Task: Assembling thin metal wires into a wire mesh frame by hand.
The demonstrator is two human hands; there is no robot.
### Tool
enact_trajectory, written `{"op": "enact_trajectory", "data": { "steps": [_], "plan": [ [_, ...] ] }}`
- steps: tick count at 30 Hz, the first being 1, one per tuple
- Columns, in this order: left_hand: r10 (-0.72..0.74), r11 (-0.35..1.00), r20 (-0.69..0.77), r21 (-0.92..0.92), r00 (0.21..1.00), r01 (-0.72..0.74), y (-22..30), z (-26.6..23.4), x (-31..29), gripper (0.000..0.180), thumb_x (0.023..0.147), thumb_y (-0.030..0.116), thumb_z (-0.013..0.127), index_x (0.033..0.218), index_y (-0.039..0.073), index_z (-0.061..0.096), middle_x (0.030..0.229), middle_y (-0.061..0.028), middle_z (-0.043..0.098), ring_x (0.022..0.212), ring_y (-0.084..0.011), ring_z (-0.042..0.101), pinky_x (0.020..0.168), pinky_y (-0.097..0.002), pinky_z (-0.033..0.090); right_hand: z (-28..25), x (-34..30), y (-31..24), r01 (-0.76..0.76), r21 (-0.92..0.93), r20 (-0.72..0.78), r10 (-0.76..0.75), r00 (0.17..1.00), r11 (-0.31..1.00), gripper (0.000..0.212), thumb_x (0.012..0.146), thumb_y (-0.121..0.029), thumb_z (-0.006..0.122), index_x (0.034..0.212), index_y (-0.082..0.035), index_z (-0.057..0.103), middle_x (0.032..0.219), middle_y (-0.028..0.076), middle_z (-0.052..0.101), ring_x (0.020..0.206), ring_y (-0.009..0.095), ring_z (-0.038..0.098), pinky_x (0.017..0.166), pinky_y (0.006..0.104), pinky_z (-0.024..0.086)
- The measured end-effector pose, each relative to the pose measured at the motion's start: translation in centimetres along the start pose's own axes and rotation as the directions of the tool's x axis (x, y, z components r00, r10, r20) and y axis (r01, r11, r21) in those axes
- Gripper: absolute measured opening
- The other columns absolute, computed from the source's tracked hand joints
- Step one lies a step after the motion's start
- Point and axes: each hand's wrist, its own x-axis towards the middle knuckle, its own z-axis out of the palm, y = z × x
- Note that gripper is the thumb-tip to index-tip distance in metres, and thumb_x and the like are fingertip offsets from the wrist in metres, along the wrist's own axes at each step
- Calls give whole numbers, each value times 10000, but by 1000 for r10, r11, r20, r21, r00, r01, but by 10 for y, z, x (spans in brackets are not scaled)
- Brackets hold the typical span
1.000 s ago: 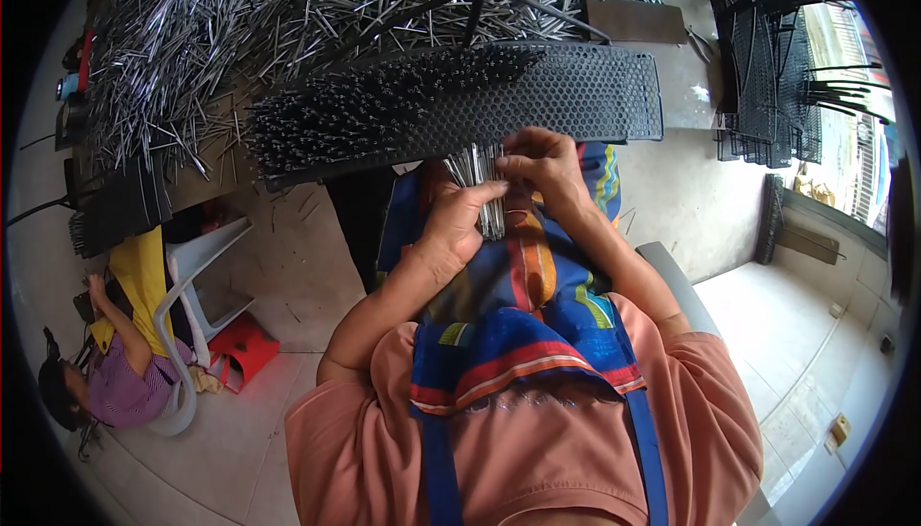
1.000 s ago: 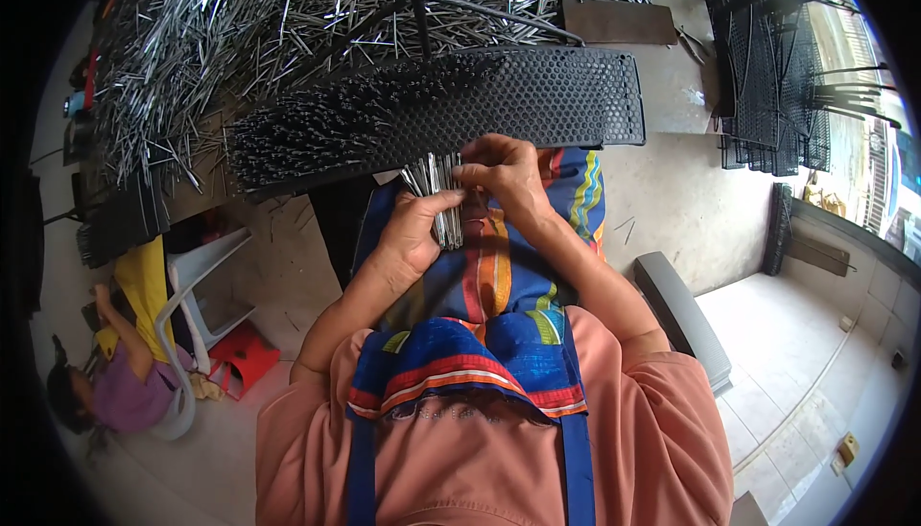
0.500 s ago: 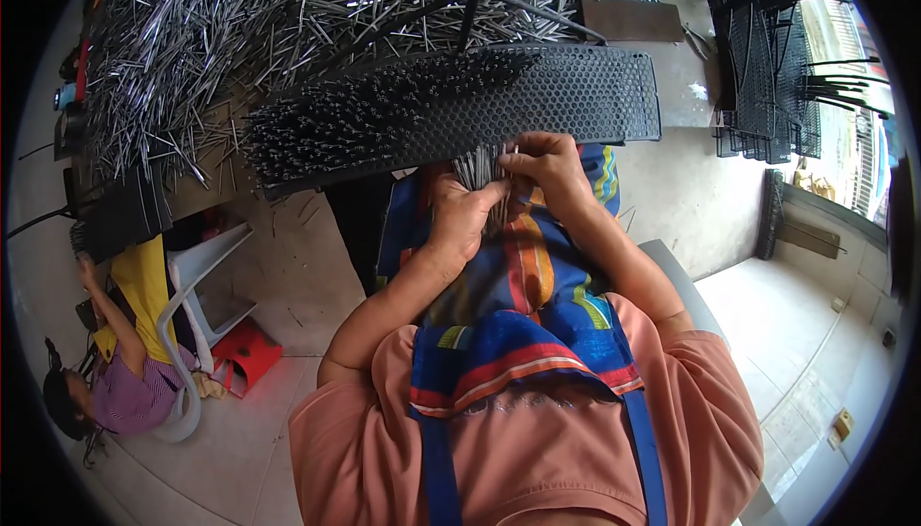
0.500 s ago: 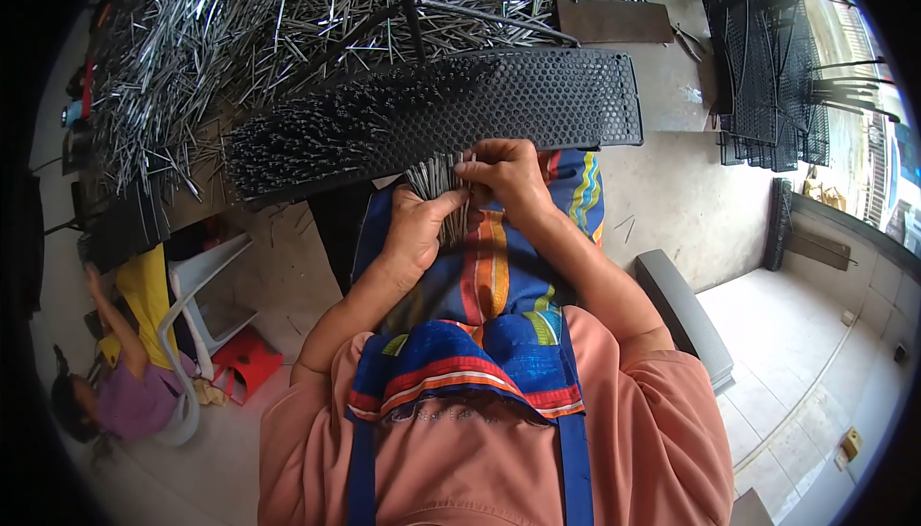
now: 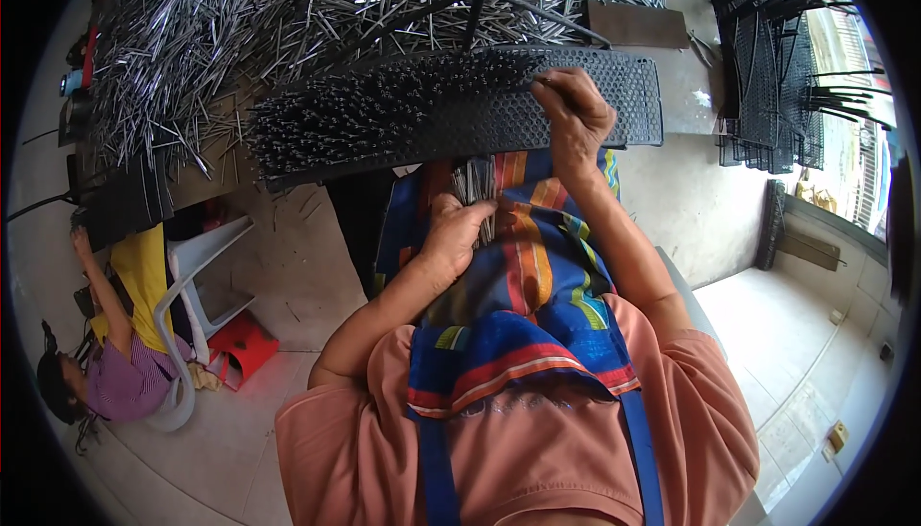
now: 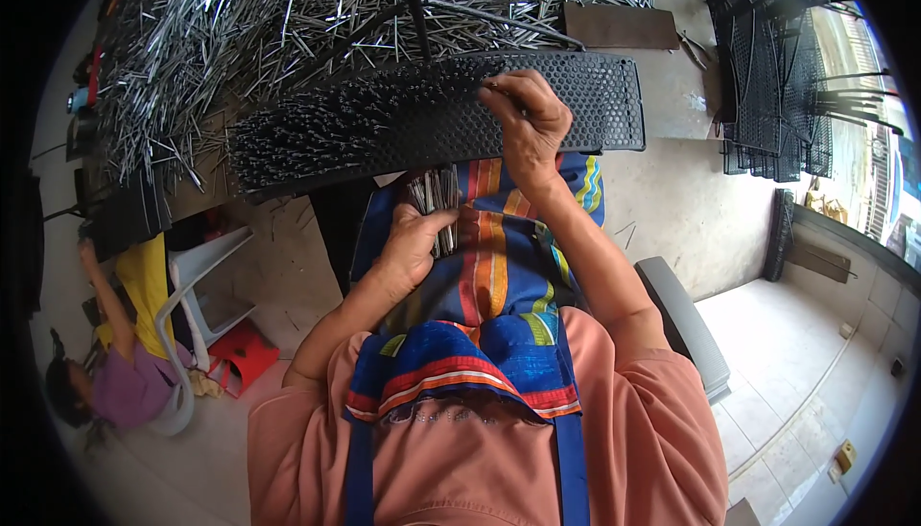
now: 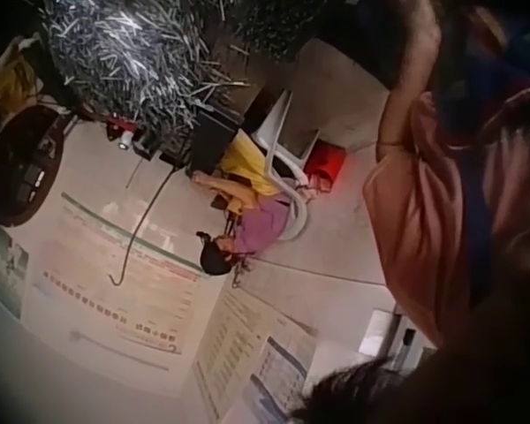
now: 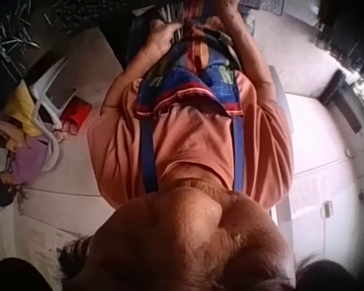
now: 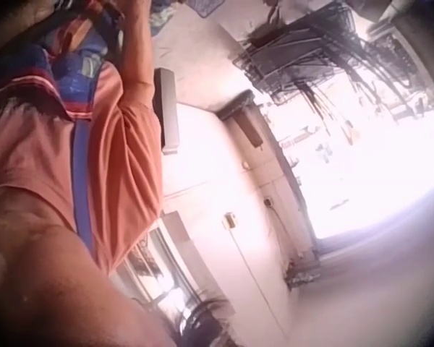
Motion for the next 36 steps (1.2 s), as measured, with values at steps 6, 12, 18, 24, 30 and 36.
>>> {"op": "enact_trajectory", "data": {
  "steps": [6,12,18,24,30,36],
  "plan": [
    [82,994,-67,76,994,-77,9,3,-6,173,864,-20,598,1030,-13,646,886,-140,714,721,-211,708,599,-289,578,7,-3,19,70,-177,92,-54,994,982,128,747,84,722,853,19,696,826,56,653,742,101,600,645,219,469],
    [94,993,-81,-68,992,-99,10,2,4,314,798,-115,601,1091,-4,612,966,-116,693,728,-188,699,662,-321,596,15,-3,8,52,-349,111,-14,994,936,137,736,58,738,856,-3,709,786,53,651,673,111,603,616,232,471],
    [90,982,-86,-159,992,-103,10,1,7,382,770,-147,607,1116,15,620,1002,-102,691,860,-185,691,779,-312,581,14,14,2,119,-486,221,-10,975,866,124,768,-16,734,890,-6,715,738,84,644,642,131,618,592,264,472],
    [140,982,-97,-110,985,-151,3,-5,10,146,836,-27,618,960,-68,683,901,-173,716,787,-246,711,713,-339,579,14,12,0,257,-519,295,-112,949,815,132,787,-33,721,919,-22,722,738,102,636,624,192,634,580,287,478],
    [-12,984,-80,-178,997,-3,15,-1,5,279,800,-104,611,1056,5,624,922,-126,697,724,-230,701,622,-339,597,8,9,-4,283,-537,330,-111,937,795,162,786,-69,733,946,-47,729,725,93,616,610,224,629,551,303,473],
    [45,975,-84,-214,995,-62,15,0,7,267,812,-87,612,1058,16,617,883,-110,688,704,-223,696,617,-340,595,12,10,-7,458,-641,418,-220,882,616,155,790,-127,738,936,-77,735,712,88,602,579,210,605,518,298,446]
  ]
}}
